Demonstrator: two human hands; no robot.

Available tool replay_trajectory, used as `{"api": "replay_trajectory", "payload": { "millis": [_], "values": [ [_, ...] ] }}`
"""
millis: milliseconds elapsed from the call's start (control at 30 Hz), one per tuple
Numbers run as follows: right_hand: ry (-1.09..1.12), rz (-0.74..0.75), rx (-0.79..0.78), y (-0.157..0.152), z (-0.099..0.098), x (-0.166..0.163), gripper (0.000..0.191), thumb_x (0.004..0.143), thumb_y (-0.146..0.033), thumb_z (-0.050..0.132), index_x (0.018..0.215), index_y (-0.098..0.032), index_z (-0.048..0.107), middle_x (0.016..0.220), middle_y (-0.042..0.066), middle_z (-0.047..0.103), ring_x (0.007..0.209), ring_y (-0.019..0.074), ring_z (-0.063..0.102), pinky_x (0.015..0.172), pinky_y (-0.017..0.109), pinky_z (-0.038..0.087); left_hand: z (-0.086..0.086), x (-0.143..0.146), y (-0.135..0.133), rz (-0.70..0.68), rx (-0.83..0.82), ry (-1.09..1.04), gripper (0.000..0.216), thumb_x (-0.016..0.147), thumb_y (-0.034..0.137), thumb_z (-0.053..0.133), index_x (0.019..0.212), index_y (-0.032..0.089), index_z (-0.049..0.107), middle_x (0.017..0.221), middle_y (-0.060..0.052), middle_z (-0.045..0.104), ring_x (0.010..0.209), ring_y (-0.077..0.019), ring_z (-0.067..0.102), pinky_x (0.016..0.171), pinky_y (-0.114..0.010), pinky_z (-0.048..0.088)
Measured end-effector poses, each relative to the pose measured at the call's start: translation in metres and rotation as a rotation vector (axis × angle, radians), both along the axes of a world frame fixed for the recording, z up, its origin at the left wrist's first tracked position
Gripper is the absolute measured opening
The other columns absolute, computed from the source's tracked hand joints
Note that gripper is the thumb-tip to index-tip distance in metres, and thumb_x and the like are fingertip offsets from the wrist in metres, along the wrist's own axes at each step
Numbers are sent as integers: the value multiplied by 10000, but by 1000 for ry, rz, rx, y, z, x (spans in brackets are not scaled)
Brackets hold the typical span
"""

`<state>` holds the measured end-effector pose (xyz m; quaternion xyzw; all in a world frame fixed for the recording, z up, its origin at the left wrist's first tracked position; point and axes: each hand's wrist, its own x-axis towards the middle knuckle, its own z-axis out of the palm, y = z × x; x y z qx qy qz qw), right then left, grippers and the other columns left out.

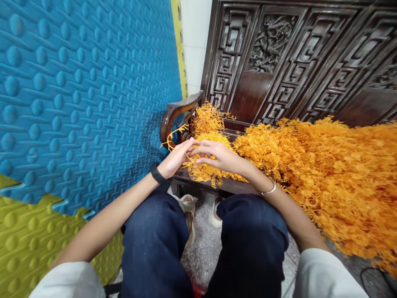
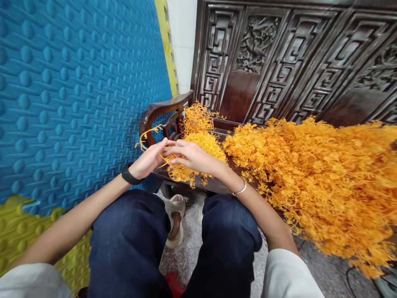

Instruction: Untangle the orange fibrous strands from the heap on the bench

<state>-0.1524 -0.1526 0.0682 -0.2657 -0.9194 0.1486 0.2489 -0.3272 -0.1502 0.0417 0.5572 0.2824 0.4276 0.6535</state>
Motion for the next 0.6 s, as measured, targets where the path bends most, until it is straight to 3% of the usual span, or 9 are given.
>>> {"api": "replay_trajectory", "payload": {
  "millis": [167,333,600],
  "values": [
    [141,8,-13,-1,-2,-2,157,847,-338,603,821,-186,575,765,3,504,717,137,489,678,267,414,0,-3,-2,7,107,79,314,720,422,707,864,170,586,759,8,630,641,-95,570,560,-200,436],
    [328,13,-90,-3,-3,-3,204,877,-337,556,756,-178,512,777,7,514,712,125,493,677,266,408,0,-3,-4,-45,106,110,439,593,185,801,901,184,488,727,61,605,681,-68,571,698,-209,445],
    [82,93,-65,4,-8,4,178,876,-268,561,1032,-217,630,929,42,512,875,167,497,805,328,425,0,1,-6,-75,38,122,484,480,68,808,848,168,510,773,60,600,720,-91,593,733,-249,460]
  ]
}}
